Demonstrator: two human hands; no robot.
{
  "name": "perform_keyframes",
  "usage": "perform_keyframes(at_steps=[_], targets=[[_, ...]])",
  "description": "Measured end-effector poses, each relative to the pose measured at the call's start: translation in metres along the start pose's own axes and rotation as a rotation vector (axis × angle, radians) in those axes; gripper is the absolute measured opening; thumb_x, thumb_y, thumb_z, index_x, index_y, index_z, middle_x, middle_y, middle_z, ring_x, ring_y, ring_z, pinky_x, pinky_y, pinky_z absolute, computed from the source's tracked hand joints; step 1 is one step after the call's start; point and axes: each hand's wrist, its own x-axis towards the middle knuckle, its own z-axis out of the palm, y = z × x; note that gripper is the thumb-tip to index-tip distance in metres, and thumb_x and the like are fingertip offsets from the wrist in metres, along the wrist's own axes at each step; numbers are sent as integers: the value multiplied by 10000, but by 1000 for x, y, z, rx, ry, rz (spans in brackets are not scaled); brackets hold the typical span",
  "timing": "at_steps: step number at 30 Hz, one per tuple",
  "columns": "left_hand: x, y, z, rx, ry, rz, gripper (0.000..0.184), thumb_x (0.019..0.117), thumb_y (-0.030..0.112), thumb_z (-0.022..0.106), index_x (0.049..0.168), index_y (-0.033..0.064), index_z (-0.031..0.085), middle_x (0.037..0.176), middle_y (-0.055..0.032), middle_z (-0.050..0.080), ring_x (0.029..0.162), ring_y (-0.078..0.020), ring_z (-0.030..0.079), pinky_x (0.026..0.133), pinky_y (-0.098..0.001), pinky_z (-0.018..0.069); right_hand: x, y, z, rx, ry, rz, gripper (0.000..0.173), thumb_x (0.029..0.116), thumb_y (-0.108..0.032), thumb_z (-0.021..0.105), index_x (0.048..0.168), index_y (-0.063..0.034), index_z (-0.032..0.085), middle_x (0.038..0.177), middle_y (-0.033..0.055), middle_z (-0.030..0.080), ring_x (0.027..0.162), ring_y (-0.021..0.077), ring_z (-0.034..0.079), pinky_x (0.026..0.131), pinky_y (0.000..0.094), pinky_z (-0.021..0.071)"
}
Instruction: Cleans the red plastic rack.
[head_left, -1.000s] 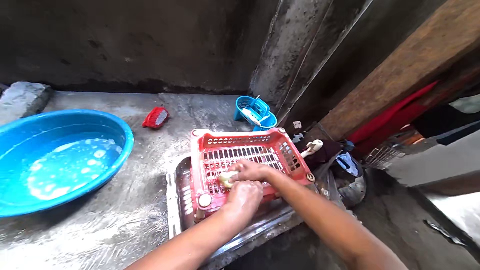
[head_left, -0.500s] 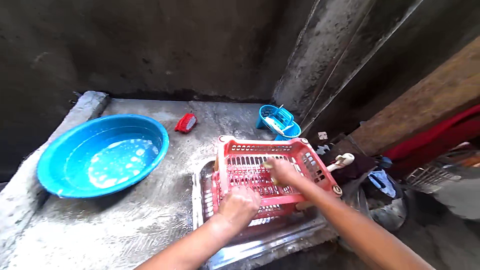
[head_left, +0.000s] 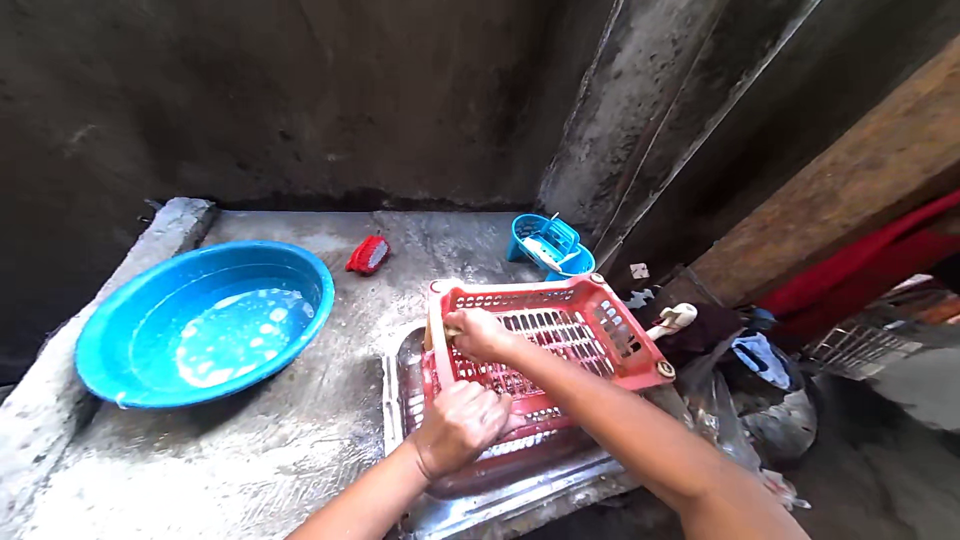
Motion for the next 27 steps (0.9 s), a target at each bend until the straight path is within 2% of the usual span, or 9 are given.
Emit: perform_keyframes(at_steps=[4,8,11,14,16,21,23,25,27], targets=[[2,-1,1,18,-1,18,354,1044,272,534,844,55,728,641,-43,634,590,-188,611,571,-297,499,-36,-2,0,120,-284,-137,114,955,13,589,1023,80,651,903,204,643,797,290,610,715,501,490],[3,-1,-1,28,-43,-4,413,1051,311,491,773,74,683,632,-51,629,588,-203,633,556,-316,510,-47,-3,-34,-131,-574,-95,158,948,30,626,1079,90,692,951,229,663,849,312,606,757,503,470],[1,-3,-2,25,-56,-11,468,1064,358,457,739,77,642,615,-55,607,565,-206,615,547,-320,503,-26,6,-46,-165,-203,-16,209,969,-43,639,1136,66,703,1058,279,688,1024,436,648,901,636,478],[-1,-5,-4,-12,-98,9,460,1053,390,489,762,73,654,623,-47,610,567,-192,621,549,-307,516,3,9,-11,-152,119,35,250,977,-61,559,1176,7,694,1161,237,690,1147,416,644,977,611,485],[1,-7,-7,-37,-136,35,383,1038,322,520,797,65,670,635,-48,624,576,-194,630,562,-308,528,-2,4,-2,-111,41,-27,247,985,-46,545,1170,47,679,1180,257,671,1172,422,624,1009,591,461],[6,-3,-10,4,-227,-46,159,893,145,606,773,66,675,637,-68,641,582,-227,660,553,-353,537,-40,1,-33,-86,-429,-130,183,966,-17,628,1101,80,705,977,239,679,902,341,625,815,535,476],[6,-2,-10,9,-228,-54,134,865,122,612,762,65,677,637,-68,643,572,-223,655,532,-345,528,-39,2,-45,-103,-107,-77,205,967,-27,606,1117,67,709,1032,264,699,997,412,667,895,607,499],[5,-2,-10,8,-217,-38,153,873,126,597,756,65,674,633,-62,638,562,-212,644,523,-335,519,-21,7,-37,-105,369,-106,197,946,-14,618,1117,40,700,1057,232,696,1030,392,680,915,559,533],[4,-4,-10,0,-212,-19,169,885,128,588,746,70,666,630,-55,634,561,-205,638,522,-329,514,6,12,-17,-138,645,-157,192,904,24,646,1088,53,693,1037,235,678,1001,397,682,870,525,563]])
